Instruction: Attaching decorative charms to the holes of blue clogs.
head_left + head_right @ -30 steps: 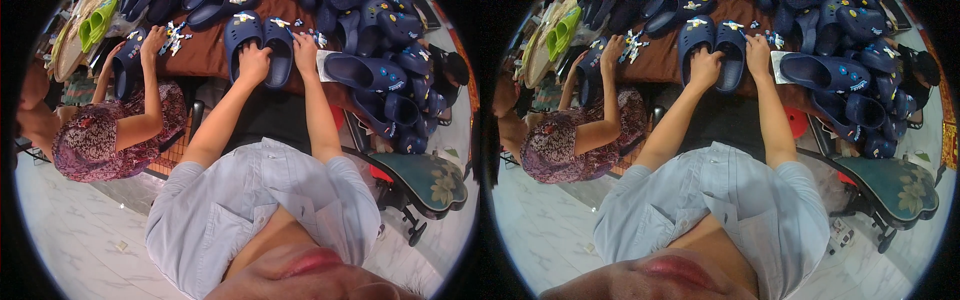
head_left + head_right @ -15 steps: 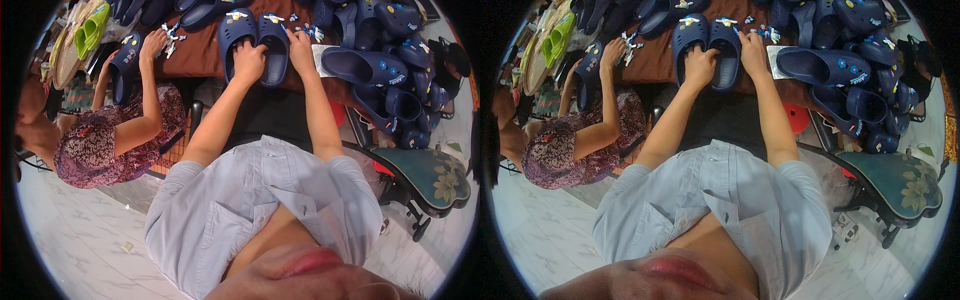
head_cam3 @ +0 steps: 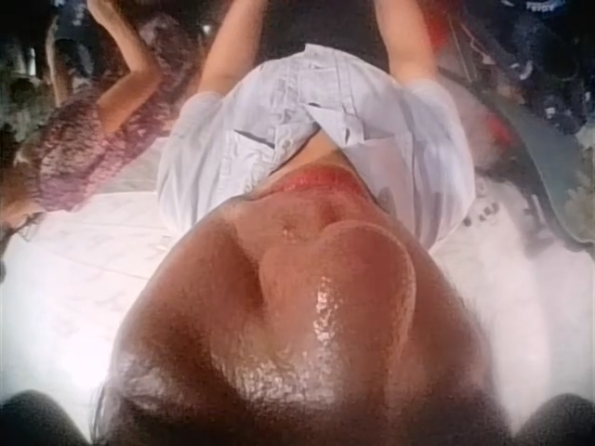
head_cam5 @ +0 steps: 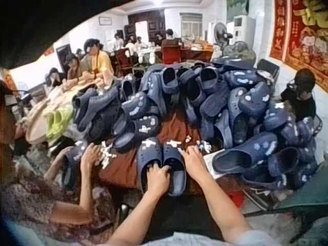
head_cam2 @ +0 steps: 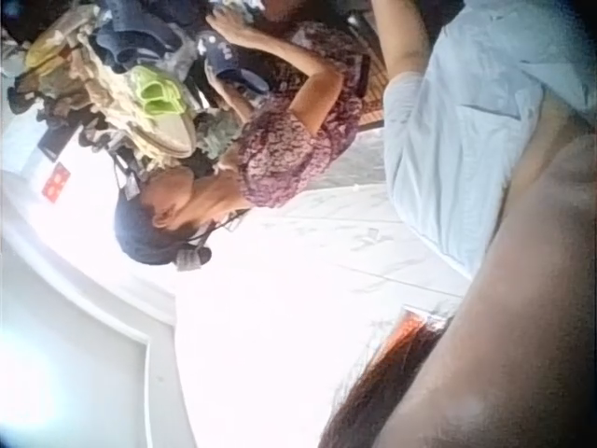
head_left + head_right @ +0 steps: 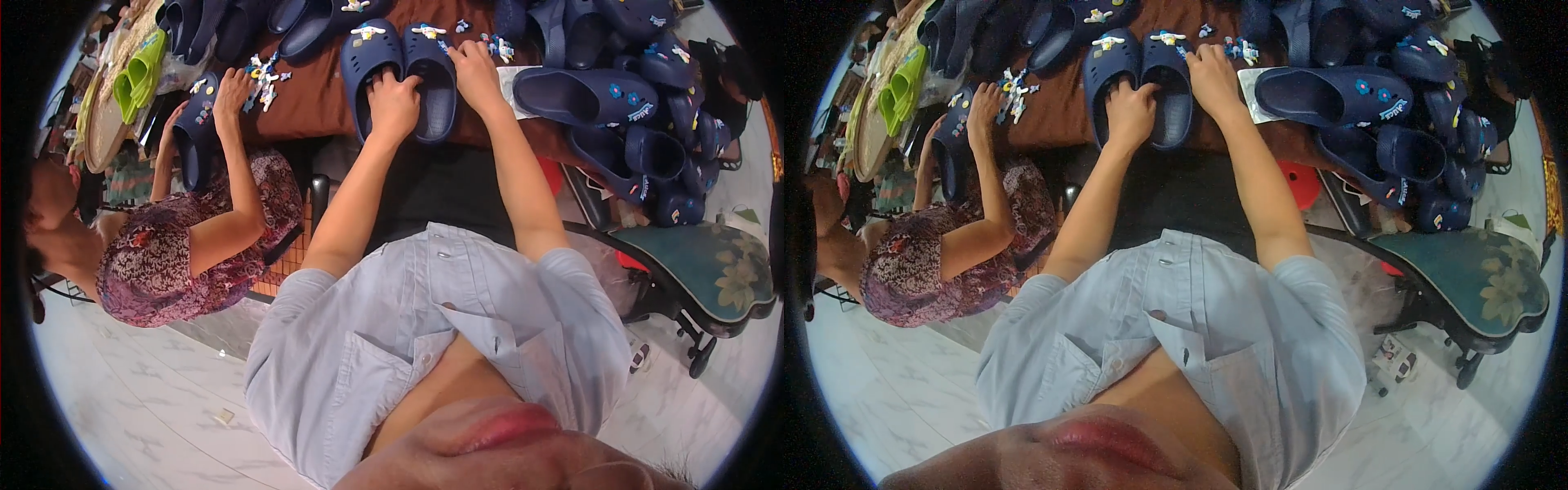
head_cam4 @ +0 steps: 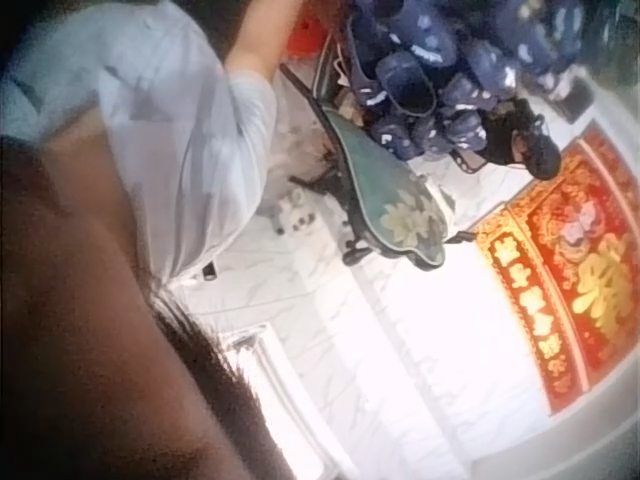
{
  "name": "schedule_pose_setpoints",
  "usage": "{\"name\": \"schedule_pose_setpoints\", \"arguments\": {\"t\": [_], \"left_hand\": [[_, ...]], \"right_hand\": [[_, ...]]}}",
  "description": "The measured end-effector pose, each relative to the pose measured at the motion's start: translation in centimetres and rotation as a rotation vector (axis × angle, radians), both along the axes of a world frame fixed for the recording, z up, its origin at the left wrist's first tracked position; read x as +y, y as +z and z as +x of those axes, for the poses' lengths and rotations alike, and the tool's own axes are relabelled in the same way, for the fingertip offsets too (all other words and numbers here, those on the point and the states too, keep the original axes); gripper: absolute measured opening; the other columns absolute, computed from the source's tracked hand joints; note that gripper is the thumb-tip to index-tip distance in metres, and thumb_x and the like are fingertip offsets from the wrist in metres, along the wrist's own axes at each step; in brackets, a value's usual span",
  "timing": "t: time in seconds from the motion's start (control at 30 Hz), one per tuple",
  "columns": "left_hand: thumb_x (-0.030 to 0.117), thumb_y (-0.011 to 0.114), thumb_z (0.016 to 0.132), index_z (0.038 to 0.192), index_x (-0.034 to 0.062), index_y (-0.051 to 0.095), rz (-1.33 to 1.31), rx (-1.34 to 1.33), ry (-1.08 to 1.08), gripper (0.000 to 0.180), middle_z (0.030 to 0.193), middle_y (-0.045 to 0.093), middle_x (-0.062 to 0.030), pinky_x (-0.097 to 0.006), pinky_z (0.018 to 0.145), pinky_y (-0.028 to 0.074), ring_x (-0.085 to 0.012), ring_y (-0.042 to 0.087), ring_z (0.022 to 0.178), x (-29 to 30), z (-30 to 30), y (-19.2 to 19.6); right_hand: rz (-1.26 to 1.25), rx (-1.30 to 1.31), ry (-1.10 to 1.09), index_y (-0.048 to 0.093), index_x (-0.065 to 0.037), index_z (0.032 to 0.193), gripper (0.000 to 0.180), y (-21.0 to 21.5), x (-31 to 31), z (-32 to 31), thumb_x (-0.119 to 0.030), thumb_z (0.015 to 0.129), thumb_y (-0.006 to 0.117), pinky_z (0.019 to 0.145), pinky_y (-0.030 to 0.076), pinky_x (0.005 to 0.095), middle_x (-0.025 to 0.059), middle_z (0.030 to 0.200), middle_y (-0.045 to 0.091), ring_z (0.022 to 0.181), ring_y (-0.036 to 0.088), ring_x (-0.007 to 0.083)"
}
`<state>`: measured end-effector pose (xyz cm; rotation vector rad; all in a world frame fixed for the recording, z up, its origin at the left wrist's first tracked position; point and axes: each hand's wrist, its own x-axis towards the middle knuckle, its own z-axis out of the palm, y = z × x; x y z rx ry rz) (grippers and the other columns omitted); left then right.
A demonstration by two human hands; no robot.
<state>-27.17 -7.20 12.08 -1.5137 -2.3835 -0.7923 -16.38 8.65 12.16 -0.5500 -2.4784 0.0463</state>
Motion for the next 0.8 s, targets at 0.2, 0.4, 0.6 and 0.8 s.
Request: {"name": "schedule_pose_setpoints", "arguments": {"t": [0.2, 0.4, 0.6, 0.8], "left_hand": [[0.017, 0.062, 0.082, 0.106, 0.0184, 0.072, -0.031, -0.016, 0.011, 0.026, 0.106, 0.056, -0.0214, -0.051, 0.091, 0.045, -0.0409, 0.055, 0.105, 0.0, 0.1, 0.2], [0.015, 0.063, 0.081, 0.102, 0.0147, 0.073, -0.048, -0.122, 0.003, 0.023, 0.113, 0.055, -0.022, -0.054, 0.096, 0.041, -0.0425, 0.051, 0.11, -0.2, 0.3, 0.4], [0.015, 0.064, 0.08, 0.101, 0.0148, 0.073, -0.015, -0.099, -0.006, 0.023, 0.114, 0.055, -0.0218, -0.053, 0.097, 0.04, -0.0424, 0.051, 0.11, -0.1, 0.1, 0.1], [0.016, 0.063, 0.082, 0.105, 0.018, 0.072, 0.022, 0.01, 0.004, 0.025, 0.107, 0.056, -0.0216, -0.052, 0.09, 0.044, -0.0421, 0.055, 0.104, -0.3, 0.1, 0.1]], "right_hand": [[-0.219, 0.155, -0.103, 0.059, -0.005, 0.129, 0.043, -2.5, -2.9, 1.3, 0.001, 0.087, 0.05, 0.09, 0.046, 0.0423, 0.0164, 0.108, 0.057, 0.103, 0.053, 0.0349], [-0.264, 0.334, -0.127, 0.061, 0.001, 0.123, 0.041, -4.0, -4.6, 2.3, 0.007, 0.083, 0.052, 0.091, 0.046, 0.0431, 0.0184, 0.108, 0.059, 0.103, 0.054, 0.0362], [-0.111, 0.273, -0.213, 0.065, 0.002, 0.114, 0.034, -3.1, -0.8, 2.2, 0.005, 0.081, 0.055, 0.091, 0.046, 0.0441, 0.0176, 0.111, 0.06, 0.105, 0.054, 0.0364], [-0.005, 0.016, -0.289, 0.069, -0.001, 0.099, 0.02, -3.4, 2.9, 0.7, -0.006, 0.086, 0.054, 0.09, 0.047, 0.0433, 0.0145, 0.11, 0.062, 0.108, 0.054, 0.0351]]}}
